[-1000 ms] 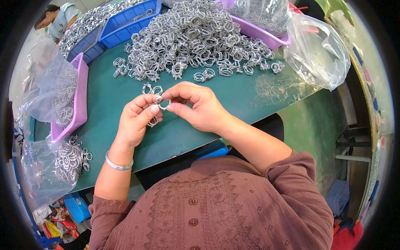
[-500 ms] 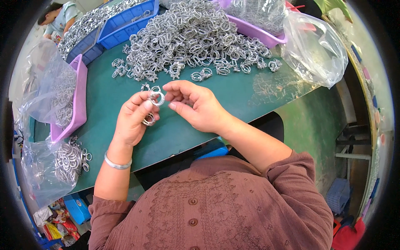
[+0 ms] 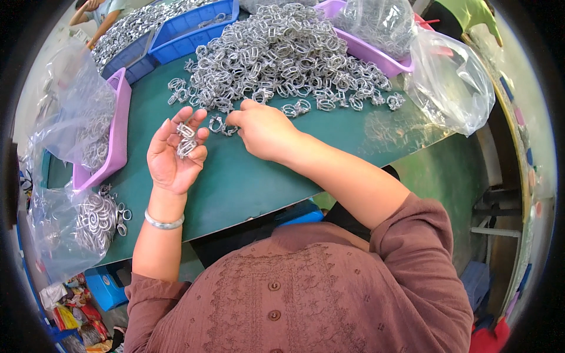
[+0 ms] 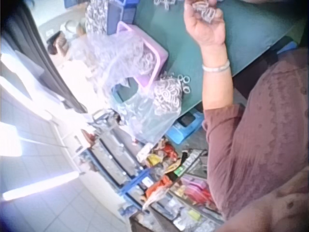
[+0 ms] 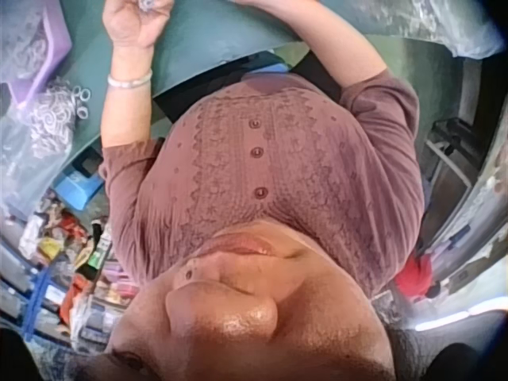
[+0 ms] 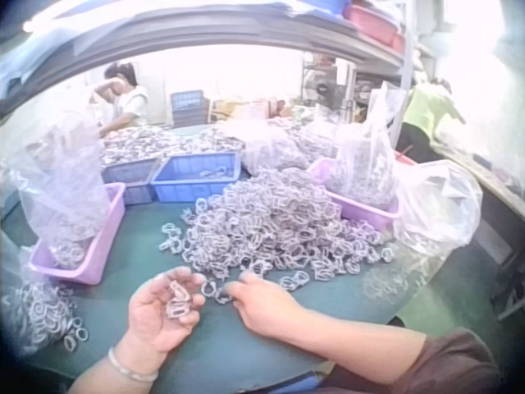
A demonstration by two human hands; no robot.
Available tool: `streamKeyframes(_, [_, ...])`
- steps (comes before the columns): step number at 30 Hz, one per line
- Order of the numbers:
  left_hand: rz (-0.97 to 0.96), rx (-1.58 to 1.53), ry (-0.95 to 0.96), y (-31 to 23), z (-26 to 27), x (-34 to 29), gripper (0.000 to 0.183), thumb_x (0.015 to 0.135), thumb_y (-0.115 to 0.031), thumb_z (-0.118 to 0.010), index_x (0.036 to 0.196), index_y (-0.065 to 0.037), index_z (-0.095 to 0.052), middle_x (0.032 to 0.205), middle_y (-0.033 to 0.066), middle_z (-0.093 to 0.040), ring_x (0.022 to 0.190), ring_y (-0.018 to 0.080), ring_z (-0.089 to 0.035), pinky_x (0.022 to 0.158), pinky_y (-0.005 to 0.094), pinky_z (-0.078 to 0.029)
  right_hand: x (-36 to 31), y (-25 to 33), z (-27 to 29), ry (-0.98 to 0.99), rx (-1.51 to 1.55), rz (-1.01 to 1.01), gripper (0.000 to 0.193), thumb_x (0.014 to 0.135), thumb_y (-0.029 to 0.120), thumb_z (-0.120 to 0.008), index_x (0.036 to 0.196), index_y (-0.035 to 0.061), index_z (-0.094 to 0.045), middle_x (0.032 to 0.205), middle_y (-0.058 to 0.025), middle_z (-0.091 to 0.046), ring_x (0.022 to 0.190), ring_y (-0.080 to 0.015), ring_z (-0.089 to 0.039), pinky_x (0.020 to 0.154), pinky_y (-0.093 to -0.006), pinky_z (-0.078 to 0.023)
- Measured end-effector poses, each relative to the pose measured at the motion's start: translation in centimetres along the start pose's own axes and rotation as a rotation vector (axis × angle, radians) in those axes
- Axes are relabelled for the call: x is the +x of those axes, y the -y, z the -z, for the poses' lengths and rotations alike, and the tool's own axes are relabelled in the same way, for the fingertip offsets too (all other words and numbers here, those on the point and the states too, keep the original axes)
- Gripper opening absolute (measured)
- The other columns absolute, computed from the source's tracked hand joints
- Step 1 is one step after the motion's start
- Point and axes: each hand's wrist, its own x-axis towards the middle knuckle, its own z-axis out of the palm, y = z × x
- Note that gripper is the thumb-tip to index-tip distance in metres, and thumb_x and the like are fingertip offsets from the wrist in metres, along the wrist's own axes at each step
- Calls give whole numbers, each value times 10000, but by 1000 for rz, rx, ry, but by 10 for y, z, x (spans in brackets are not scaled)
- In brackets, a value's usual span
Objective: The person assembles metal clips by picking up metal rings and wire components from the table and fitting them together by hand.
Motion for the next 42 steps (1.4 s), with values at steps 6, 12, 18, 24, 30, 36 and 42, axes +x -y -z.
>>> streamKeyframes(6, [-2, 116, -109, 1, -1, -1, 197, 875, -178, -491, 1007, -41, -543, 937, 112, -571, 763, 207, -577, 513, 252, -445, 1, -3, -1, -37, 8, 117, 104, 746, 25, -570, 848, 35, -560, 858, -99, -529, 779, -297, -552, 680, -369, -452])
streamKeyframes(12, [47, 538, -270, 11, -18, -1, 153, 836, -169, -588, 921, -43, -577, 683, 9, -555, 533, 87, -518, 453, 184, -393, -14, 11, 23, -127, 180, 82, 79, 759, 42, -556, 827, 20, -523, 790, -145, -553, 737, -322, -557, 640, -387, -444])
streamKeyframes(18, [134, 711, -218, 25, -20, -4, 129, 851, -150, -575, 927, -47, -590, 688, 9, -548, 546, 78, -501, 457, 179, -362, -28, 24, 29, -150, 289, 26, 191, 779, 31, -598, 941, 23, -497, 781, -84, -586, 662, -160, -578, 585, -277, -460])
streamKeyframes(24, [139, 701, -180, 23, -17, -5, 137, 840, -159, -595, 924, -51, -605, 689, -1, -554, 542, 64, -507, 464, 160, -367, -32, 24, 25, -206, 402, 36, 205, 783, 19, -594, 964, 18, -497, 815, -105, -606, 714, -188, -611, 617, -271, -476])
streamKeyframes(30, [129, 674, -166, 23, -19, -6, 137, 856, -151, -559, 927, -40, -596, 701, 14, -558, 551, 82, -513, 460, 169, -364, -35, 22, 23, -199, 608, -53, 184, 802, 9, -581, 973, 8, -512, 787, -72, -600, 709, -111, -584, 616, -239, -467])
streamKeyframes(36, [131, 644, -132, 21, -19, -6, 161, 865, -170, -532, 927, -33, -590, 711, 30, -564, 556, 92, -524, 456, 170, -375, -36, 22, 22, -170, 698, -117, 175, 803, -3, -576, 968, 11, -518, 807, -50, -595, 724, -79, -564, 625, -222, -461])
streamKeyframes(42, [121, 641, -122, 22, -21, -7, 165, 860, -149, -536, 953, -29, -599, 714, 18, -561, 569, 80, -526, 467, 162, -371, -38, 17, 16, -193, 753, -125, 207, 810, 1, -574, 1006, -5, -510, 848, -42, -596, 749, -73, -561, 651, -206, -459])
